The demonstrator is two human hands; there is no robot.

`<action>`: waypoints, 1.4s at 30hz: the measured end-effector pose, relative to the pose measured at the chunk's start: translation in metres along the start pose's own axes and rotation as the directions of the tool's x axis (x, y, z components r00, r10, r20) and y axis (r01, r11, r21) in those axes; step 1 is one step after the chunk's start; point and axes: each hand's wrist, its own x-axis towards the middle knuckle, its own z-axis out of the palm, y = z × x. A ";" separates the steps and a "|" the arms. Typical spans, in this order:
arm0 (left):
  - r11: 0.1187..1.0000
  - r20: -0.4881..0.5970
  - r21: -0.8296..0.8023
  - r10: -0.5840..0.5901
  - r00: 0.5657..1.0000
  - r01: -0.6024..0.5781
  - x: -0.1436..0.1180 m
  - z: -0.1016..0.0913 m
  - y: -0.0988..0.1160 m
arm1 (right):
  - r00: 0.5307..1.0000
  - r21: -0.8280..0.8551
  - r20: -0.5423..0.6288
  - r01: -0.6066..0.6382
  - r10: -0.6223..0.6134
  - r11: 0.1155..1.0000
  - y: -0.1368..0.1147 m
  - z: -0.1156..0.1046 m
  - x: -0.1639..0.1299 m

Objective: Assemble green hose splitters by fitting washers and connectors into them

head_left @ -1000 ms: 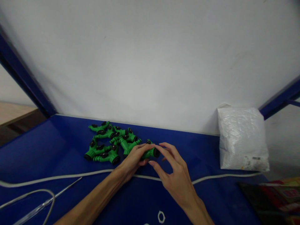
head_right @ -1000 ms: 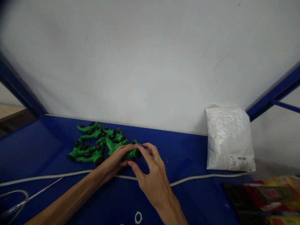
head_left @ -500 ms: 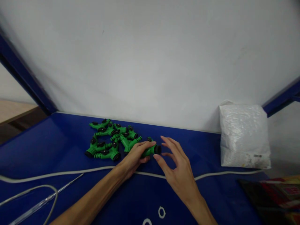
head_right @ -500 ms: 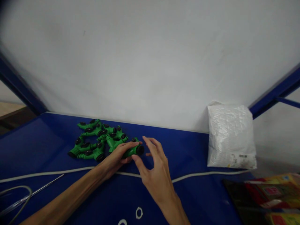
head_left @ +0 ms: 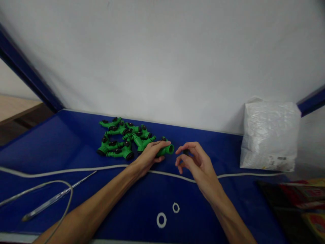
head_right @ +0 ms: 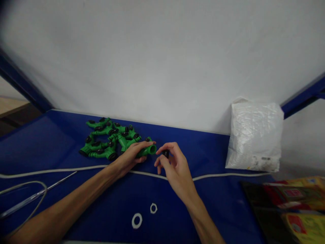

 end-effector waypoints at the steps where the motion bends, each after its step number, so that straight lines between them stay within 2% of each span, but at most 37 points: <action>1: 1.000 -0.002 -0.013 0.002 1.000 -0.002 0.000 0.000 0.000 | 0.997 0.003 0.054 -0.053 0.053 0.999 -0.002 -0.002 -0.004; 3: 0.999 -0.012 -0.044 -0.007 1.000 0.007 0.001 0.001 -0.001 | 0.982 -0.131 0.138 -0.114 0.132 0.985 -0.007 -0.003 -0.015; 4: 0.998 -0.012 -0.057 -0.022 1.000 0.021 0.001 0.001 -0.001 | 0.973 -0.251 0.177 -0.099 0.146 0.963 -0.009 -0.004 -0.023; 6: 0.996 0.003 -0.076 -0.043 0.999 0.043 0.002 0.001 -0.002 | 0.945 -0.511 0.300 0.043 0.131 0.859 -0.012 -0.003 -0.042; 8: 0.995 0.024 -0.090 -0.049 0.999 0.051 0.002 0.001 -0.002 | 0.872 -0.646 0.477 0.264 0.109 0.717 -0.013 -0.004 -0.061; 10: 0.994 0.035 -0.105 -0.038 0.999 0.041 0.004 0.000 -0.002 | 0.781 -0.646 0.621 0.462 0.067 0.607 -0.013 -0.004 -0.075; 12: 0.992 0.031 -0.122 -0.021 0.999 0.024 0.005 -0.001 -0.003 | 0.704 -0.616 0.708 0.583 0.049 0.529 -0.015 -0.004 -0.080; 15: 0.991 0.024 -0.132 0.004 1.000 -0.001 0.006 -0.002 -0.004 | 0.657 -0.614 0.747 0.622 0.103 0.486 -0.019 0.001 -0.076; 18: 0.996 0.039 -0.090 0.003 0.999 0.000 0.006 -0.002 -0.005 | 0.640 -0.621 0.748 0.586 0.173 0.521 -0.015 0.010 -0.069; 21: 0.997 0.042 -0.071 0.008 0.999 -0.005 0.006 -0.002 -0.006 | 0.654 -0.637 0.724 0.510 0.220 0.578 -0.007 0.016 -0.065; 23: 0.997 0.034 -0.077 -0.006 0.999 0.009 0.006 -0.002 -0.006 | 0.696 -0.639 0.685 0.433 0.214 0.636 -0.006 0.015 -0.060; 25: 0.996 0.029 -0.085 -0.025 0.999 0.027 0.005 -0.002 -0.005 | 0.791 -0.627 0.582 0.291 0.186 0.722 -0.011 0.009 -0.048; 27: 0.994 0.026 -0.105 -0.026 0.999 0.029 0.004 -0.001 -0.005 | 0.914 -0.586 0.372 0.096 0.162 0.805 -0.019 0.000 -0.029; 28: 0.993 0.025 -0.114 -0.022 0.999 0.024 0.004 -0.001 -0.005 | 0.956 -0.546 0.253 0.013 0.150 0.838 -0.022 -0.004 -0.018; 29: 0.993 0.026 -0.117 -0.018 0.999 0.021 0.004 -0.001 -0.006 | 0.977 -0.498 0.144 -0.065 0.156 0.864 -0.024 -0.008 -0.007; 31: 0.995 0.032 -0.099 -0.019 0.999 0.022 0.004 0.000 -0.006 | 0.979 -0.393 0.013 -0.183 0.205 0.901 -0.023 -0.013 0.011; 32: 0.996 0.034 -0.081 -0.021 0.999 0.024 0.004 -0.001 -0.006 | 0.971 -0.352 -0.011 -0.226 0.238 0.908 -0.021 -0.013 0.018; 35: 0.999 0.013 -0.041 -0.021 1.000 0.022 0.005 0.000 -0.006 | 0.956 -0.274 -0.010 -0.284 0.293 0.919 -0.009 -0.009 0.028; 42: 0.996 -0.107 0.090 -0.012 0.994 0.022 0.007 0.003 -0.005 | 0.958 -0.185 -0.001 -0.282 0.286 0.942 0.002 -0.005 0.026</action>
